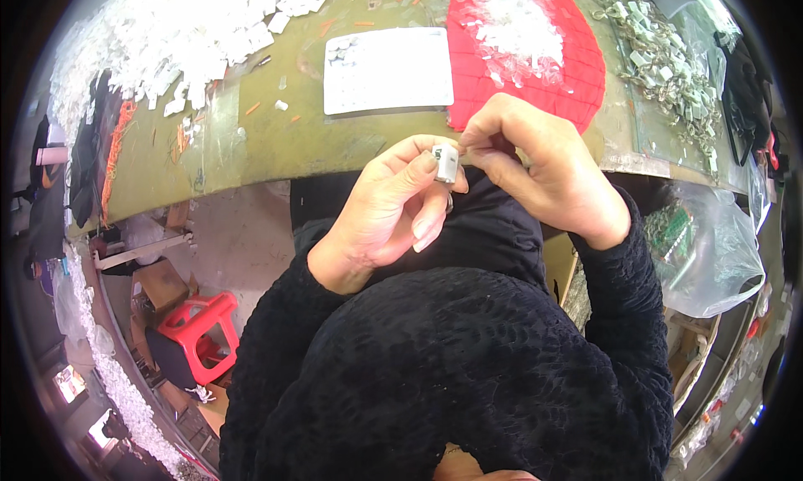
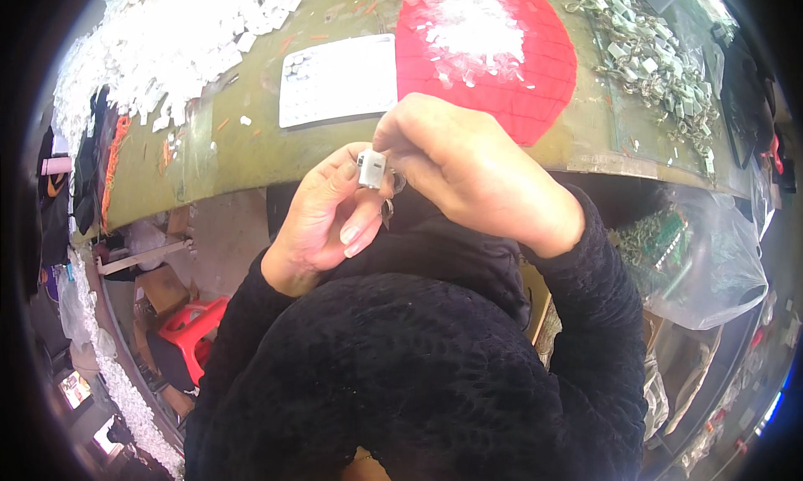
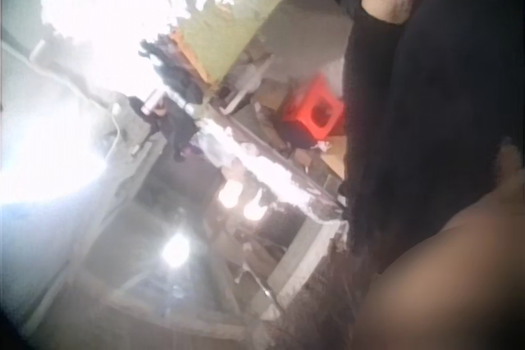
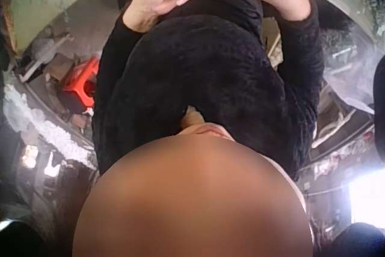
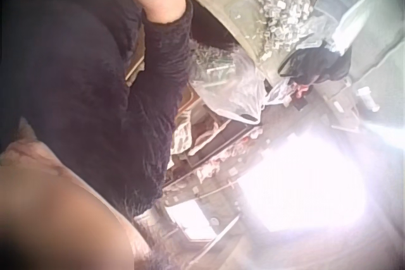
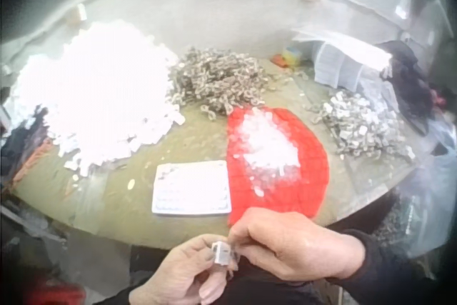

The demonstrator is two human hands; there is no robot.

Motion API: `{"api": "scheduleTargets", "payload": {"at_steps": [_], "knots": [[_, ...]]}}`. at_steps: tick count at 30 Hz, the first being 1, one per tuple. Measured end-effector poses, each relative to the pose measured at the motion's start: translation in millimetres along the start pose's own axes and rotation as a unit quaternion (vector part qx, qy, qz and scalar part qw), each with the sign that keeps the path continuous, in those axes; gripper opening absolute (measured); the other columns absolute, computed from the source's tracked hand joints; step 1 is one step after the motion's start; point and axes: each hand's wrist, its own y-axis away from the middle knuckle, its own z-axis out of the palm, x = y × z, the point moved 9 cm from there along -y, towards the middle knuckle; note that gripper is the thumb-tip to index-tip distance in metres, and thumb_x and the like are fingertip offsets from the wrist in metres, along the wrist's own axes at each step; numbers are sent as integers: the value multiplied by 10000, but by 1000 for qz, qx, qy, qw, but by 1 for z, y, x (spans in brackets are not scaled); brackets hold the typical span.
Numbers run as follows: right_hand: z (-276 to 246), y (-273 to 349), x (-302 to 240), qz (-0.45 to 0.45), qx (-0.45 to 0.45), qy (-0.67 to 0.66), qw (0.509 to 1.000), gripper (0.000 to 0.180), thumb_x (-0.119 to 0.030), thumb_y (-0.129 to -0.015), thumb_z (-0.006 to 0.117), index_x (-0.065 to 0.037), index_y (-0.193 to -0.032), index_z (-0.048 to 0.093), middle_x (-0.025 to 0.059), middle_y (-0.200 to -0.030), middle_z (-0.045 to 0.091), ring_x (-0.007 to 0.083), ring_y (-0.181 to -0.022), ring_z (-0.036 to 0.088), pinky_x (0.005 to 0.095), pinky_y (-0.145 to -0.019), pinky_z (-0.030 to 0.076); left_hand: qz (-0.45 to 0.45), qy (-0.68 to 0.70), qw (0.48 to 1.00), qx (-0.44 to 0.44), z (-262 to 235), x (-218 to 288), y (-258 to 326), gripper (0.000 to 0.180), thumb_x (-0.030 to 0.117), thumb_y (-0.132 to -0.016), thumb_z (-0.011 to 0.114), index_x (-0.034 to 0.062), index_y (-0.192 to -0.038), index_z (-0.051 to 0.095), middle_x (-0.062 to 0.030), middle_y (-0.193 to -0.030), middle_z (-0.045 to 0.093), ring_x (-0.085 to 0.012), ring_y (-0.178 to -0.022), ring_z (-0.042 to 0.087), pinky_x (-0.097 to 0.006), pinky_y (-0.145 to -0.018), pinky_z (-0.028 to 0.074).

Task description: The person repeatedly picks up small white plastic housings and metal components from a table, inserts the metal parts into the housings, and places the assembled units into a white tray. The person handles the items one at a time.

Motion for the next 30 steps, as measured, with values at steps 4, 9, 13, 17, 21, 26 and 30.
{"api": "scheduleTargets", "payload": {"at_steps": [4, 9, 13, 17, 21, 26, 30], "knots": [[9, -6, -8, -15, -26, 48, 998, 186, 65, -843, 622, -19, -1000, 571, 107, -842, 610, 218, -762, 643, 303, -678, 513, 9, -10, 1000, -7, 2, 2, 3, 240, 214, -1015, 543, -8, -1107, 549, -139, -924, 670, -110, -457, 532, -231, -382, 429], [22, -4, -21, -51, -81, 124, 988, 177, 65, -842, 600, 2, -995, 535, 154, -827, 618, 298, -746, 661, 348, -642, 518, -1, -63, 998, 13, -5, -2, 5, 233, 208, -1010, 551, -12, -1091, 550, -138, -928, 670, -109, -456, 527, -231, -389, 436], [26, -7, -22, -45, -88, 117, 988, 172, 62, -842, 597, 9, -993, 533, 152, -792, 616, 308, -722, 659, 353, -632, 519, -2, -65, 998, 10, -6, -3, 7, 226, 201, -1003, 563, -9, -1085, 552, -139, -925, 669, -107, -460, 531, -228, -394, 439], [14, -11, -8, 26, -45, 31, 998, 138, 41, -840, 618, 14, -958, 553, 144, -770, 615, 308, -722, 658, 346, -636, 519, 14, -36, 999, -5, -3, 6, 6, 226, 200, -1001, 568, -5, -1093, 548, -137, -925, 669, -107, -464, 533, -229, -393, 437], [14, -10, -20, -54, -47, 123, 990, 164, -73, -846, 649, 10, -935, 540, 176, -792, 597, 376, -732, 636, 437, -629, 500, 17, -41, 999, -2, -3, 7, 5, 232, 205, -1002, 566, -3, -1100, 541, -131, -923, 667, -105, -461, 527, -232, -390, 437], [32, -3, -39, -131, -68, 292, 945, 161, -48, -734, 623, -20, -844, 509, 120, -730, 534, 288, -628, 599, 371, -542, 489, 13, -61, 998, 26, -7, 3, 6, 171, 133, -981, 595, -10, -1064, 552, -78, -852, 628, -107, -438, 500, -244, -376, 430], [22, -3, -35, -84, -29, 269, 959, 195, -69, -776, 640, 0, -915, 522, 134, -798, 565, 318, -661, 614, 400, -562, 502, 31, -92, 995, 33, 1, 17, 1, 189, 144, -979, 600, -15, -1068, 548, -80, -822, 629, -108, -421, 504, -237, -365, 418]]}}
